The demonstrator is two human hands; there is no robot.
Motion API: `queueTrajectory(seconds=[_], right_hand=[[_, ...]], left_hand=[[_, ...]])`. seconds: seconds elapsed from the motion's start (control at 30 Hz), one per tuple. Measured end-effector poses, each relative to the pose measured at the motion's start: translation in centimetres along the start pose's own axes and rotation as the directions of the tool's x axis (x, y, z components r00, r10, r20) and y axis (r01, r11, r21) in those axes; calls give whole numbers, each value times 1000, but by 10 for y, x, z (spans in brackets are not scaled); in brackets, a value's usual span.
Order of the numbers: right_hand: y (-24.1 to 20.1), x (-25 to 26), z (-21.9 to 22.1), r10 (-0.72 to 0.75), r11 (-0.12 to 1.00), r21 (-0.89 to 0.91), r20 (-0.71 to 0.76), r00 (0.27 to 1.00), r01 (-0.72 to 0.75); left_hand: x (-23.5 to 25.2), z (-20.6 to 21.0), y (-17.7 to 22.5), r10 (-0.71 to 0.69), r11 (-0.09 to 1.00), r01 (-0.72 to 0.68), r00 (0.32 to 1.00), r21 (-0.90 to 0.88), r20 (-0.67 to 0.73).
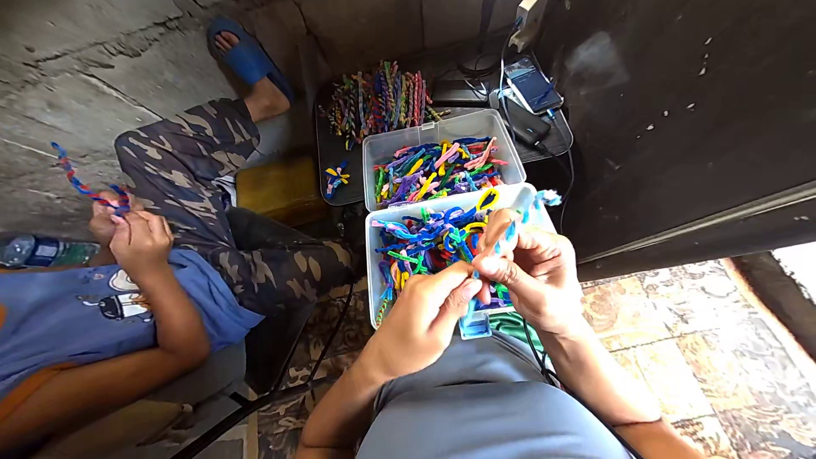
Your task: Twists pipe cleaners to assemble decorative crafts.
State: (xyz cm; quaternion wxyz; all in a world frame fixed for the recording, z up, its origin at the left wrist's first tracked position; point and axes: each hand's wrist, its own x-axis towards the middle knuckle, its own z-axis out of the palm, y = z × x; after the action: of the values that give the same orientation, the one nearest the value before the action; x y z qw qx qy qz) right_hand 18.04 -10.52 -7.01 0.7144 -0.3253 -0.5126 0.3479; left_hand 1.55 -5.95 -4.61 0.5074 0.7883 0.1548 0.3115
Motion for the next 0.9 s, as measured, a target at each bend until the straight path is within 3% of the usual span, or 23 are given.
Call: queueTrajectory(seconds=[0.03,0.07,0.1,0.13,0.23,0.3,0.37,0.43,0.47,0.5,0.57,0.6,0.63,0.7,0.77,0.83,0.9], right_hand=[[-1,-1,1,-8,998,-56,-44,999,6],[-1,-1,2,-15,995,-100,-74,997,8],[-1,-1,3,-19,992,-123,-82,996,9],[-2,0,2,-7,993,-117,-72,997,-2],[-2,4,-7,88,995,44,56,995,-90],[1,7,-14,99,971,191,218,971,-142],[3,9,-15,43,949,286,298,954,-132],[3,8,-10,4,951,298,241,971,-78],[2,6,-8,4,963,265,186,983,-54],[0,4,-7,5,979,201,130,992,-31],[-3,1,-5,-6,1000,23,41,999,5],[-4,0,-4,-27,998,-52,5,1000,27],[-5,0,-2,-42,993,-107,-30,999,39],[-5,-1,1,-53,985,-169,-72,996,40],[-6,-1,3,-6,994,-113,-81,997,-3],[-7,1,1,72,996,43,4,997,-72],[-6,4,-4,99,970,201,181,979,-135]], left_hand=[[-1,6,-2,92,947,-59,992,316,-90],[-1,11,-5,171,856,-80,976,511,-132],[-1,13,-7,203,814,-85,968,575,-145],[-1,12,-7,192,841,-85,970,534,-147],[-1,3,-2,25,1000,-24,999,13,-39],[0,-2,3,-77,932,102,993,-347,86],[2,-6,5,-125,766,229,970,-600,211],[4,-6,5,-127,653,299,949,-696,288],[4,-5,5,-126,677,288,952,-677,279],[5,-2,6,-123,774,233,967,-589,222],[3,5,5,-23,991,25,1000,-129,14],[3,10,3,69,984,-56,995,167,-78],[3,16,0,159,910,-92,978,405,-136],[3,23,-5,252,797,-101,952,595,-176],[4,21,-4,190,878,-89,966,470,-173],[5,14,3,40,997,-34,995,75,-89],[6,7,7,-89,921,100,995,-377,45]])
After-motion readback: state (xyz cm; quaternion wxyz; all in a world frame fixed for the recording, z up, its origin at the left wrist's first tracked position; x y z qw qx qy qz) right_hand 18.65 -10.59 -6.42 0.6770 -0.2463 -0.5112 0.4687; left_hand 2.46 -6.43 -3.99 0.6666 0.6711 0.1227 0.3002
